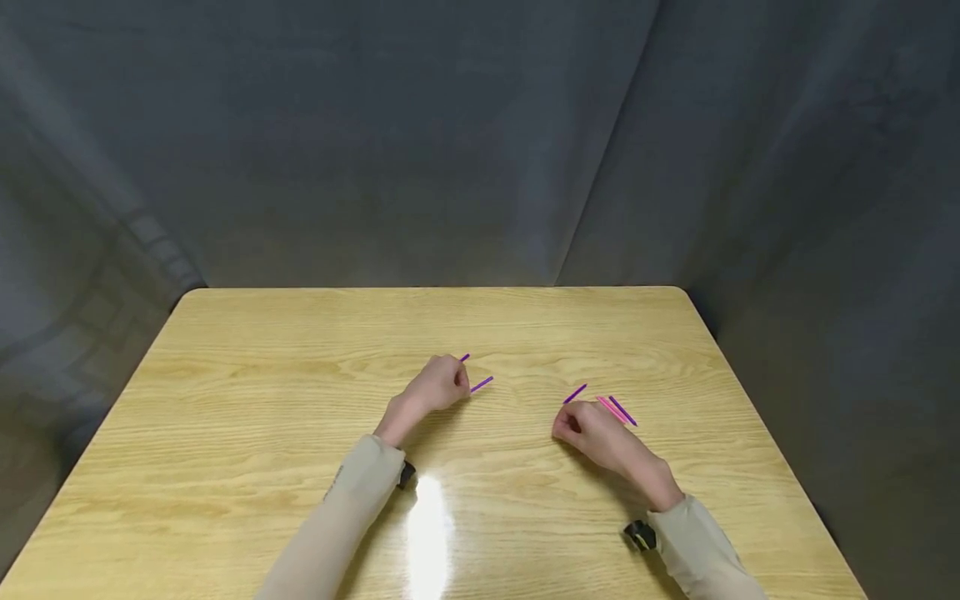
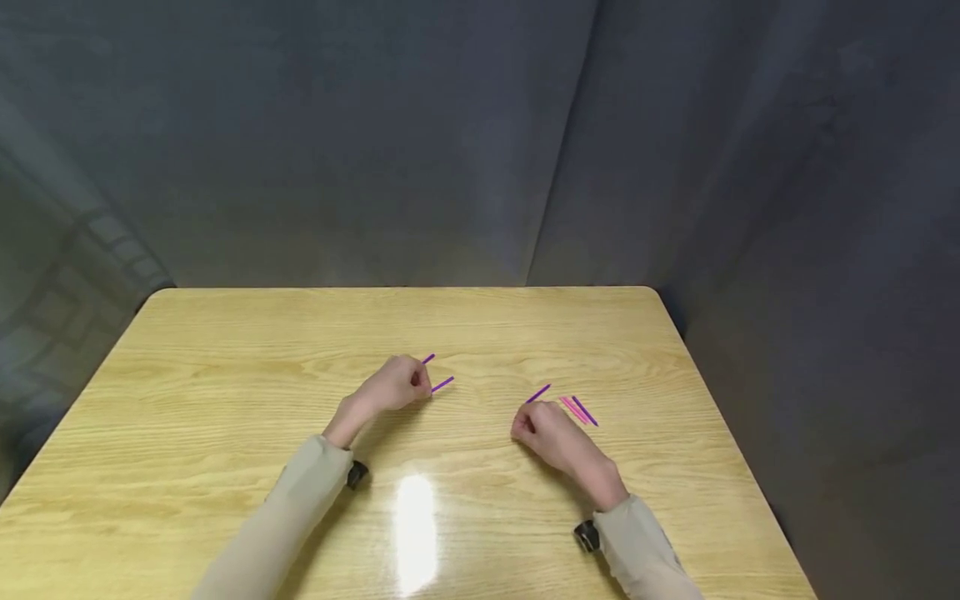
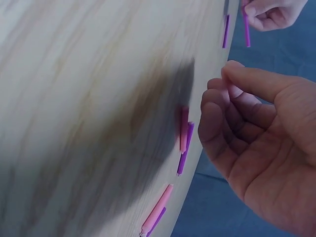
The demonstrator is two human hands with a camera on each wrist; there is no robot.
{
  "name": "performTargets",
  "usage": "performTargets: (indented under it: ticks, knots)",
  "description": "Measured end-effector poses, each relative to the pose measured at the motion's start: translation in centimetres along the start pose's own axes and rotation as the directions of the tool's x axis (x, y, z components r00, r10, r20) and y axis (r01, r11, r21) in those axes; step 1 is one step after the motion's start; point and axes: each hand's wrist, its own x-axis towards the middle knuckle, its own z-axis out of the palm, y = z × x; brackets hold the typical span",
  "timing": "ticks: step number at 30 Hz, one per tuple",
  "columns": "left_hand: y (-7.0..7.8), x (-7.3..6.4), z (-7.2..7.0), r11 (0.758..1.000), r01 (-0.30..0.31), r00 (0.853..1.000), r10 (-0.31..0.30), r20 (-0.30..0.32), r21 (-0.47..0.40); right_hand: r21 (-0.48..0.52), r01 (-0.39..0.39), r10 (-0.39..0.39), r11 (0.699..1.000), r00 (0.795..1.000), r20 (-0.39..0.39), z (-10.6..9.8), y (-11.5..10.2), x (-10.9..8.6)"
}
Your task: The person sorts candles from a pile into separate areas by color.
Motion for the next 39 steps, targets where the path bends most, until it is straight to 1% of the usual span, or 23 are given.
performTargets:
  ticks: [4,6,11,14,17,19,23,25,29,30,31,34,37,39]
  knots:
    - [-0.2,0.5,-0.6,0.999,0.037,0.999,-0.037,-0.005,0.024,0.014,0.014,-0.014,1.000,1.000,-0.012,0.1,-0.2,0.0]
    - [-0.4,0.9,-0.8,0.998,0.056,0.998,-0.056,-0.007,0.035,0.013,0.004,-0.004,1.000,1.000,-0.023,0.1,-0.2,0.1]
    - [-0.7,1.6,-0.8,0.987,0.138,0.990,-0.137,-0.027,0.083,-0.028,-0.012,0.009,1.000,0.993,-0.114,0.3,0.1,0.1]
    - [-0.7,2.0,-0.9,0.976,0.181,0.983,-0.178,-0.034,0.121,-0.049,-0.019,0.009,0.999,0.982,-0.189,0.3,0.1,0.1]
    - [-0.6,2.3,-0.9,0.966,0.214,0.977,-0.211,-0.036,0.143,-0.053,-0.031,0.018,0.998,0.972,-0.234,0.1,0.2,0.3]
    - [-0.5,2.5,-0.8,0.962,0.225,0.974,-0.221,-0.048,0.155,-0.039,-0.049,0.038,0.998,0.969,-0.246,-0.1,0.2,0.4]
    - [-0.5,2.9,-0.5,0.955,0.240,0.970,-0.229,-0.077,0.177,0.030,-0.098,0.102,0.995,0.965,-0.240,-0.7,0.5,0.6]
    - [-0.4,3.0,-0.4,0.952,0.243,0.969,-0.230,-0.091,0.187,0.050,-0.131,0.139,0.990,0.952,-0.272,-1.2,0.7,0.7]
    - [-0.1,3.1,-0.4,0.948,0.248,0.967,-0.229,-0.113,0.201,0.047,-0.182,0.187,0.982,0.910,-0.371,-2.4,1.3,0.9]
    - [0.0,3.1,-0.4,0.947,0.248,0.967,-0.228,-0.118,0.206,0.041,-0.188,0.189,0.981,0.903,-0.385,-2.7,1.5,1.0]
    - [0.1,3.2,-0.4,0.946,0.249,0.966,-0.227,-0.123,0.210,0.045,-0.202,0.204,0.978,0.900,-0.385,-2.9,1.6,1.1]
    - [0.2,3.2,-0.4,0.939,0.262,0.963,-0.240,-0.119,0.221,0.054,-0.239,0.243,0.969,0.905,-0.349,-3.2,1.9,1.4]
    - [0.2,3.3,-0.2,0.939,0.261,0.964,-0.244,-0.102,0.223,0.067,-0.284,0.290,0.957,0.903,-0.316,-3.1,2.3,1.7]
    - [0.2,3.4,0.0,0.940,0.256,0.966,-0.239,-0.100,0.226,0.069,-0.298,0.304,0.952,0.901,-0.309,-3.0,2.5,1.8]
